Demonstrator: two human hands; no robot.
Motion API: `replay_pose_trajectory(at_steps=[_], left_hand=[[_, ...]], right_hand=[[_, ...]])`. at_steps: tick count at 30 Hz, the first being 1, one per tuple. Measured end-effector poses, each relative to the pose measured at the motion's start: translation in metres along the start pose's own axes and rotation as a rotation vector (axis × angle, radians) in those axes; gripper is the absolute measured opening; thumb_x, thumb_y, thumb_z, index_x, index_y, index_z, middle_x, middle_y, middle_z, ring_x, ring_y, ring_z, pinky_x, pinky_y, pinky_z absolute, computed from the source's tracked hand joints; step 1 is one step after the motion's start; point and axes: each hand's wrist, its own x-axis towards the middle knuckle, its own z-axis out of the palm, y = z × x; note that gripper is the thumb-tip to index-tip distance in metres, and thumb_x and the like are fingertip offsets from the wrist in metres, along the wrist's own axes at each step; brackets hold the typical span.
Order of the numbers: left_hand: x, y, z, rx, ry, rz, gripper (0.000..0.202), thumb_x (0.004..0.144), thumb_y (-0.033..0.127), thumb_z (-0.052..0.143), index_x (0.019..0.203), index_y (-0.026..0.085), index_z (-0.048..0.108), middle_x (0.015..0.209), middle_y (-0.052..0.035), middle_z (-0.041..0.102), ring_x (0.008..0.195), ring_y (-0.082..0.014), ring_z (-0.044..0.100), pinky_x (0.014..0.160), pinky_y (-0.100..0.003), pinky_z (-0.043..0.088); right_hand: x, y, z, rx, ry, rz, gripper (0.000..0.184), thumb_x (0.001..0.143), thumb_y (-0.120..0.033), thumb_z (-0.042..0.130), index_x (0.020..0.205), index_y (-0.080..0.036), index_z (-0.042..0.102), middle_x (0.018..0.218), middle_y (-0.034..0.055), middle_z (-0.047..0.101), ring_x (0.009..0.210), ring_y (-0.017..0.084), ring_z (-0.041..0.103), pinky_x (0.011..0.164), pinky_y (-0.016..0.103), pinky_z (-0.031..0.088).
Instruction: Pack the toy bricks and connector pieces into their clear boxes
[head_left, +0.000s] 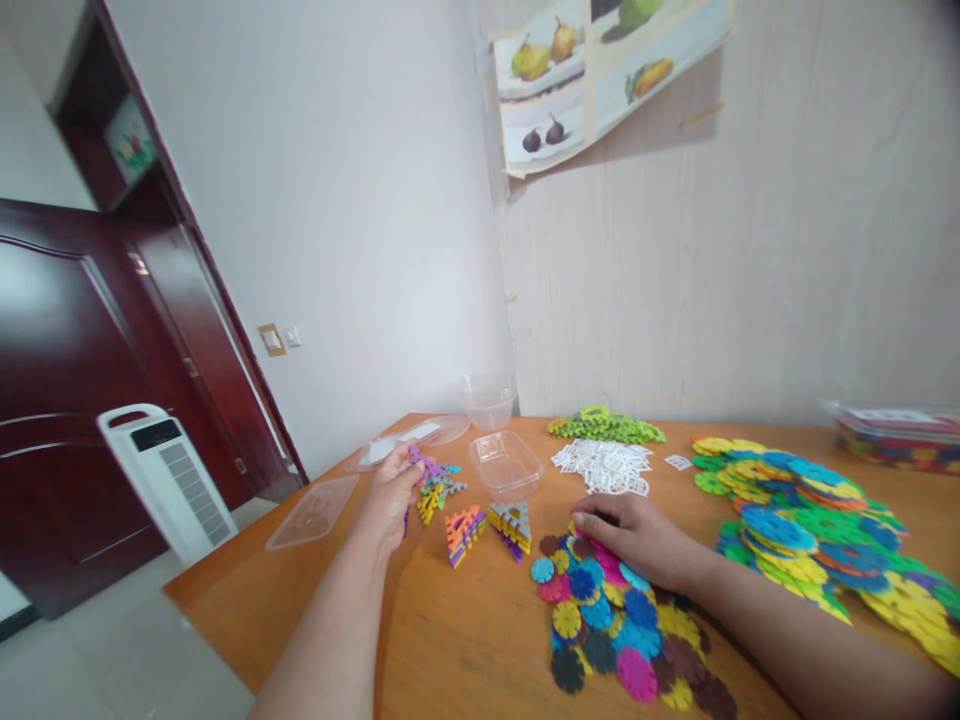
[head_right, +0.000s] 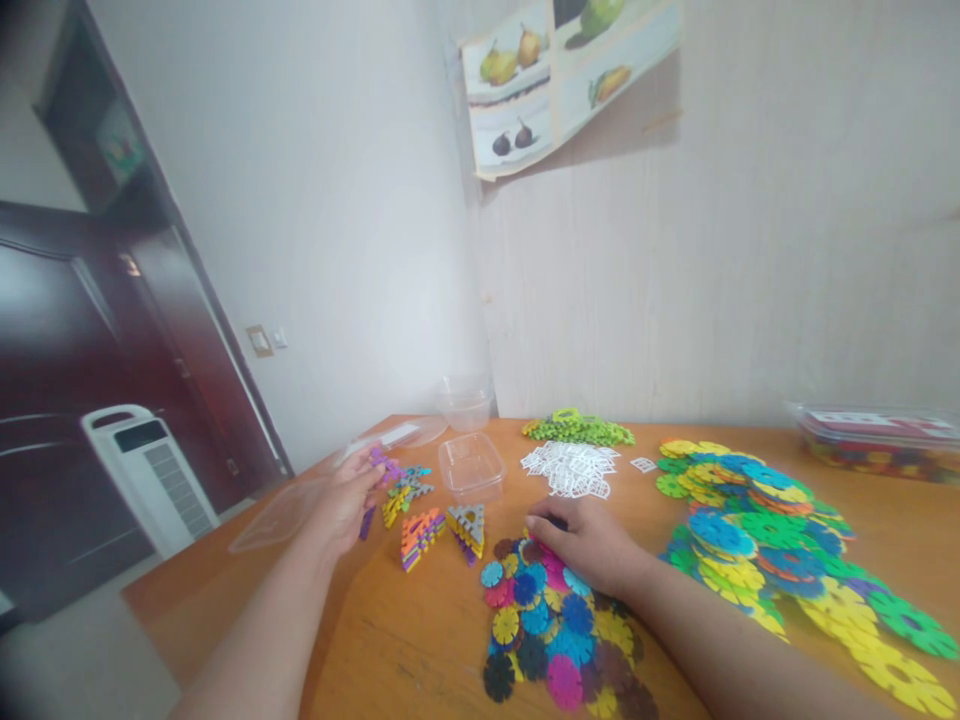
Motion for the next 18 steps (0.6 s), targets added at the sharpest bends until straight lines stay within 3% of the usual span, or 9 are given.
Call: replay_pose_trajectory(at_steps=[7, 12, 18], left_hand=[[-0.002, -0.002, 0.002, 0.035, -0.025, -0.016, 0.053, 0.075, 0.034, 0.071, 0.122, 0.020, 0.051, 0.100, -0.0076, 0.068, 0.074, -0.0132, 0.062, 0.053, -0.019, 0.033], [-0.003, -0.001, 0.002, 0.046, -0.079, 0.015, 0.043, 0.072, 0.038, 0.073, 0.108, 0.018, 0.061, 0.090, -0.0047, 0.067, 0.070, -0.0127, 0.060, 0.055, -0.020, 0.034], [-0.011, 0.008, 0.006, 0.144, -0.190, -0.011, 0.041, 0.073, 0.036, 0.071, 0.109, 0.017, 0.070, 0.093, -0.0070, 0.071, 0.070, -0.0127, 0.057, 0.057, -0.022, 0.034]], right_hand=[[0.000, 0.000, 0.000, -0.001, -0.014, 0.009, 0.042, 0.091, -0.052, 0.046, 0.098, -0.021, 0.074, 0.092, 0.0034, 0.075, 0.085, 0.022, 0.067, 0.076, 0.032, 0.050], [0.000, 0.002, 0.001, 0.011, -0.009, 0.011, 0.044, 0.090, -0.054, 0.047, 0.098, -0.021, 0.074, 0.091, 0.0041, 0.075, 0.084, 0.022, 0.067, 0.076, 0.032, 0.051], [0.000, 0.001, 0.000, -0.001, -0.005, 0.004, 0.042, 0.091, -0.052, 0.047, 0.101, -0.022, 0.075, 0.093, 0.0039, 0.075, 0.084, 0.022, 0.066, 0.077, 0.033, 0.051]])
